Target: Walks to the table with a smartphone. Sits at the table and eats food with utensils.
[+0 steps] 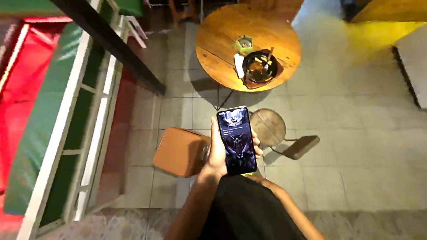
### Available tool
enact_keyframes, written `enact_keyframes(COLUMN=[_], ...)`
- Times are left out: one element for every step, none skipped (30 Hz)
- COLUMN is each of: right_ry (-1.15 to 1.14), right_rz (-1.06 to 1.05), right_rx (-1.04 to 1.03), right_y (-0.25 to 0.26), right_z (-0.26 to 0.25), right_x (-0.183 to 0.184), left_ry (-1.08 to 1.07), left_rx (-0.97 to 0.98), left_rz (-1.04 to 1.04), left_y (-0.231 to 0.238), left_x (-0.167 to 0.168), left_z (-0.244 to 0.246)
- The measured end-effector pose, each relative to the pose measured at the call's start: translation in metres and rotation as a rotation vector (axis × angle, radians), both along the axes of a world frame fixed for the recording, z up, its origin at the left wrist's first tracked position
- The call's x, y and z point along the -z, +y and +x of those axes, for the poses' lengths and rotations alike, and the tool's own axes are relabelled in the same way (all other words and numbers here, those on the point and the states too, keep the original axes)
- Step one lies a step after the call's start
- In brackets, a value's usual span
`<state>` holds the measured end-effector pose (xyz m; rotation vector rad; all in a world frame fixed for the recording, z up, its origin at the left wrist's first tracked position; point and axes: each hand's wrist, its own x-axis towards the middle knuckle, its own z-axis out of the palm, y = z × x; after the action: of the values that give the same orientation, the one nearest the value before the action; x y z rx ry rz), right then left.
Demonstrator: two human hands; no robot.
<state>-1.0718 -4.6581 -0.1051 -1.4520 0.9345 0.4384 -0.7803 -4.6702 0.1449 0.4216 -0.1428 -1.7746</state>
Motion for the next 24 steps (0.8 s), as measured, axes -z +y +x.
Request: enact_keyframes(right_ry=[-0.054,-0.078,-0.078,-0.059,-0.045,-0.048,-0.077,-0.111,-0.144,-0.161,-0.157,-0.138,-0.121,-0.113,-0.112,-0.116,-0.112,-0.109,-0.104,-0.100,-0.096,-0.090,-0.092,-0.096], right_rz=[0.041,0.069,0.087,0.104,0.126,0.153,0.152,0.144,0.124,0.091,0.061,0.032,0.000,-0.030,-0.049,-0.066,-0.080,-0.092,-0.107,-0.115,-0.121,-0.133,-0.158,-0.190], right_rx=[0.010,-0.032,-0.095,-0.182,-0.259,-0.326,-0.371,-0.383,-0.367,-0.323,-0.261,-0.183,-0.102,-0.020,0.052,0.109,0.146,0.174,0.202,0.242,0.303,0.370,0.439,0.496], right_y=[-0.022,-0.042,-0.060,-0.078,-0.095,-0.114,-0.131,-0.147,-0.161,-0.171,-0.177,-0.184,-0.193,-0.203,-0.210,-0.217,-0.224,-0.233,-0.245,-0.259,-0.273,-0.289,-0.306,-0.326], right_z=[-0.003,-0.003,0.001,0.007,0.015,0.023,0.029,0.035,0.039,0.043,0.044,0.044,0.044,0.043,0.039,0.036,0.034,0.033,0.034,0.034,0.035,0.038,0.043,0.049], right_x=[-0.007,-0.018,-0.031,-0.039,-0.047,-0.056,-0.062,-0.070,-0.077,-0.085,-0.092,-0.097,-0.102,-0.107,-0.112,-0.118,-0.123,-0.125,-0.126,-0.125,-0.124,-0.125,-0.123,-0.122], left_ry=[-0.010,-0.024,-0.027,-0.032,-0.056,-0.075,-0.094,-0.130,-0.211,-0.301,-0.363,-0.412,-0.466,-0.519,-0.616,-0.708,-0.810,-0.905,-0.989,-1.053,-1.089,-1.106,-1.095,-1.069], left_rx=[-0.030,-0.064,-0.096,-0.126,-0.162,-0.196,-0.220,-0.258,-0.302,-0.335,-0.346,-0.372,-0.404,-0.449,-0.484,-0.499,-0.494,-0.479,-0.471,-0.474,-0.480,-0.494,-0.500,-0.512], left_rz=[0.027,0.066,0.082,0.068,0.061,0.064,0.062,0.108,0.197,0.289,0.355,0.409,0.429,0.451,0.529,0.626,0.743,0.828,0.880,0.914,0.934,0.949,0.956,0.960], left_y=[-0.014,-0.025,-0.034,-0.040,-0.045,-0.050,-0.055,-0.059,-0.062,-0.061,-0.058,-0.053,-0.048,-0.041,-0.035,-0.028,-0.022,-0.016,-0.012,-0.004,0.005,0.013,0.021,0.026], left_x=[-0.005,-0.009,-0.011,-0.012,-0.012,-0.009,-0.003,0.004,0.012,0.020,0.027,0.037,0.051,0.074,0.098,0.119,0.131,0.138,0.145,0.155,0.165,0.175,0.185,0.194], left_z=[-0.003,-0.005,-0.006,-0.005,-0.004,-0.002,0.002,0.007,0.011,0.018,0.024,0.031,0.039,0.048,0.053,0.057,0.059,0.063,0.066,0.068,0.068,0.066,0.065,0.063])
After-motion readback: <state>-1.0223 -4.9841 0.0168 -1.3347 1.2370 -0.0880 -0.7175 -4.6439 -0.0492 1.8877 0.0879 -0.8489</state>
